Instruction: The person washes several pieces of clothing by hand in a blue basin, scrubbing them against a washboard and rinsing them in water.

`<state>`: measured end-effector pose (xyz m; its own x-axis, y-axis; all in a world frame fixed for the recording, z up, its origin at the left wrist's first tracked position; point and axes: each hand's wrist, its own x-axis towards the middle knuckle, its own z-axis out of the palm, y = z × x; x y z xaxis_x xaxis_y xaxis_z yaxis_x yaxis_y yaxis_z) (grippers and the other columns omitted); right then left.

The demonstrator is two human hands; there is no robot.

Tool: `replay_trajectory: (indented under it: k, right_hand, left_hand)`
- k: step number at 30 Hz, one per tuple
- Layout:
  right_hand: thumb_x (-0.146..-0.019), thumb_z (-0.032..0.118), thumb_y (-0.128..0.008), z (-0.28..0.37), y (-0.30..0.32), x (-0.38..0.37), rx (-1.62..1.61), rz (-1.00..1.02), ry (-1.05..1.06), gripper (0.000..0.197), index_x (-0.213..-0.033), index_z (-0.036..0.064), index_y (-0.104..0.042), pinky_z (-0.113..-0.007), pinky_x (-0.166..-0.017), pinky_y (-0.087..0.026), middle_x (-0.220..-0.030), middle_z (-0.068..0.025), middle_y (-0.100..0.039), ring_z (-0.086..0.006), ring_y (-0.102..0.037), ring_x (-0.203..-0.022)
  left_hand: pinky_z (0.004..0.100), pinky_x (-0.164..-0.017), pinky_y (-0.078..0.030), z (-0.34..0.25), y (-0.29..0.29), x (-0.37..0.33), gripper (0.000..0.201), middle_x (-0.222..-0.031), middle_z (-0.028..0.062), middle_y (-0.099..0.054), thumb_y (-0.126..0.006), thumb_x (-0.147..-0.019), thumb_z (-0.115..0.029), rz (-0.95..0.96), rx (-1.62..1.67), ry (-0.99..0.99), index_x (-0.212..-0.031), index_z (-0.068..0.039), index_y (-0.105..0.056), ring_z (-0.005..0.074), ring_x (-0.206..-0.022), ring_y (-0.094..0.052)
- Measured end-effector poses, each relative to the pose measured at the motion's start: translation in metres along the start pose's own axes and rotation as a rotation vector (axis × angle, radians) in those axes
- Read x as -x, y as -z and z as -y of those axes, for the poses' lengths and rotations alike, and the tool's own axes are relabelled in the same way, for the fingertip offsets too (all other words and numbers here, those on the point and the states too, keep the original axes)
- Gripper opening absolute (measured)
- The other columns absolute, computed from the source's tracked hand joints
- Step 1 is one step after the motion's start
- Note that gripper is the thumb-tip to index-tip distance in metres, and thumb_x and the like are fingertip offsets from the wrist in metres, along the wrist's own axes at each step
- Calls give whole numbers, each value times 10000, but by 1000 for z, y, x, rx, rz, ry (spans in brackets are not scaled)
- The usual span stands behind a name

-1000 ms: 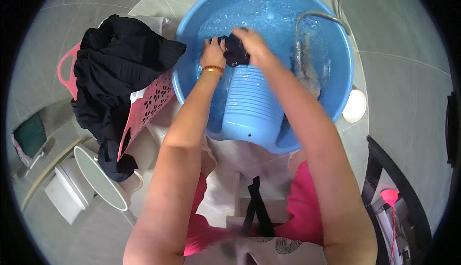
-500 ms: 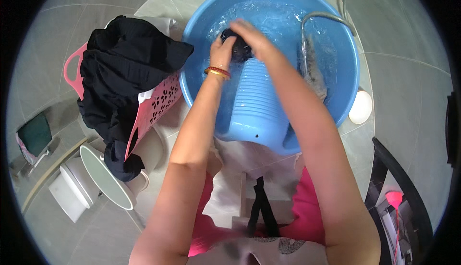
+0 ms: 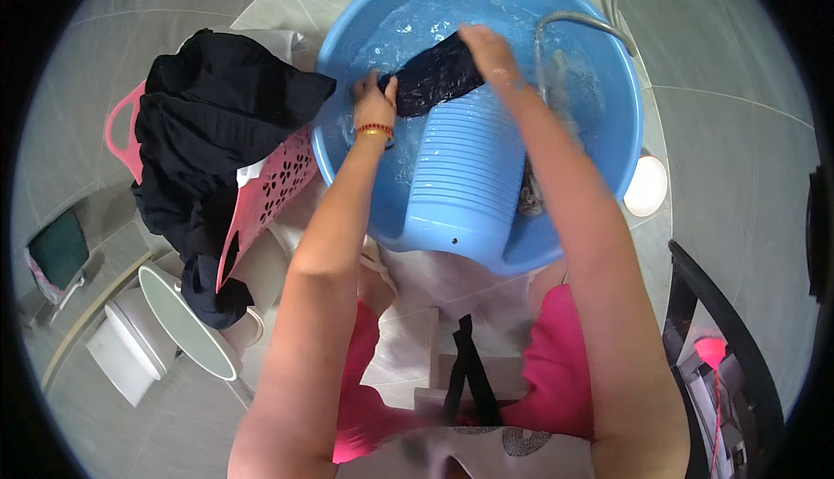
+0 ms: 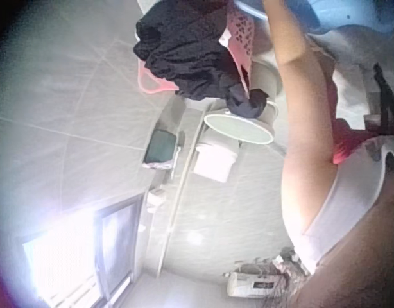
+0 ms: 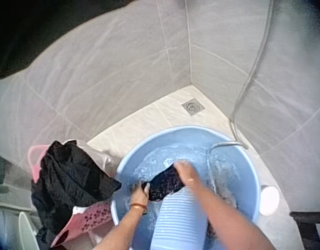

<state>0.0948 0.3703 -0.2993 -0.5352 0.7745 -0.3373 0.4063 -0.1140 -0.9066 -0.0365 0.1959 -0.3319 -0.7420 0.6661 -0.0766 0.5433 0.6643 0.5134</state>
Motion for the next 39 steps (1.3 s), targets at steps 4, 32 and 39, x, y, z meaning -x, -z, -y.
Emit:
replay_trajectory:
  k: [4, 32, 39]
  right_hand:
    - [-821, 220, -581, -62, 55, -19, 224, -221, 256, 299, -1079, 75, -619, -401, -880, -441, -1018, -191, -623, -359, -576, -944]
    - [-859, 369, -536, 7, -23, 11, 413, -91, 249, 401, -1084, 46, -608, -434, -915, -419, -1137, -146, -591, -356, -537, -1059]
    - [-813, 464, -575, 0, -29, 5, 193, 162, -62, 590, -1226, 44, -535, -388, -927, -428, -1161, -174, -583, -291, -544, -1090]
  left_hand:
    - [481, -980, -342, -86, -9, 42, 851, -1350, 184, -379, -739, -684, -214, -47, -424, -219, -1388, -123, -269, 365, -1210, -403]
    - [461, -873, -430, 1, -26, 29, 334, -1105, 229, -526, -594, -776, -156, 112, -224, -51, -1076, -19, -542, 393, -1012, -523]
    - [425, -920, -423, 4, -12, -10, 364, -1256, 150, -518, -525, -807, -275, 689, -411, 226, -1123, -113, -603, 314, -1134, -517]
